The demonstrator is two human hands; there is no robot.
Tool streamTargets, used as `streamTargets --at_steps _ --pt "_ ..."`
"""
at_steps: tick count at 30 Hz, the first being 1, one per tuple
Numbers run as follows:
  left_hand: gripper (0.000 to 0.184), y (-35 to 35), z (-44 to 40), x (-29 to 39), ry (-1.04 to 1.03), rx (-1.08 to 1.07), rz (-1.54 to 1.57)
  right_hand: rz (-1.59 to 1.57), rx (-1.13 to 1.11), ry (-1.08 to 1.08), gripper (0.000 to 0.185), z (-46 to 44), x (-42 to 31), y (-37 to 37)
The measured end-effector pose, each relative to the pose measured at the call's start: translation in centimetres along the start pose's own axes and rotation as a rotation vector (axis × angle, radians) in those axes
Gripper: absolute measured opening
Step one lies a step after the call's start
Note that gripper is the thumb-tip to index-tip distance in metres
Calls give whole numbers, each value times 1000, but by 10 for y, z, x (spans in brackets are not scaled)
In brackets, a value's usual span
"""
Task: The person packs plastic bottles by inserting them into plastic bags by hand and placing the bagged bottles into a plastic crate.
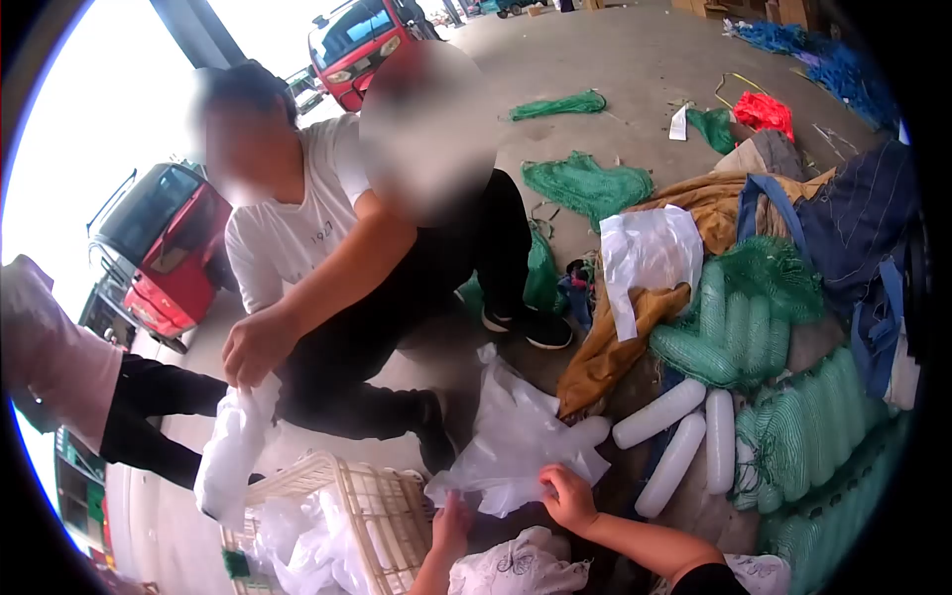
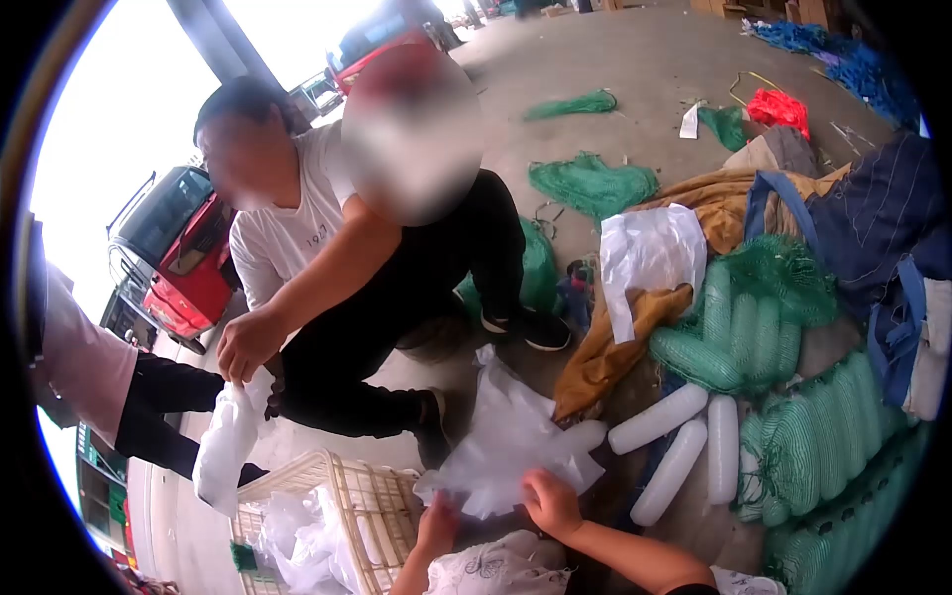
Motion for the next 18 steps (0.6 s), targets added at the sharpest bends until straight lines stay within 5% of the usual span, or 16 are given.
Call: streamTargets --at_steps 2,5,9,11,12,18 --pt "48 -42 10 -1 -48 -489 -482 -81 -25 -8 23 -8 -8 -8" --pt "41 -70 42 10 266 -445 -383 -149 -120 -23 22 -9 -16 -20" --pt "20 -84 43 38 25 -365 -234 -78 -248 333 20 -6 -32 -31" --pt "20 -79 25 34 -165 -323 -420 -131 -428 196 22 -6 -30 -35" --pt "20 -90 39 40 -176 -376 -376 -608 -573 -189 25 5 -5 -65" --pt "13 -92 34 25 -160 -329 -399 -229 -403 -314 20 -3 24 -62"
Point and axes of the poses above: each hand's wrist, its own z-axis away from the middle knuckle, its own y-axis out of the back of the hand, x = y × z, the point moved 6 cm from there along -z, towards the middle knuckle, and after that the axes turned 13 degrees about z, right-handed, at the moved point
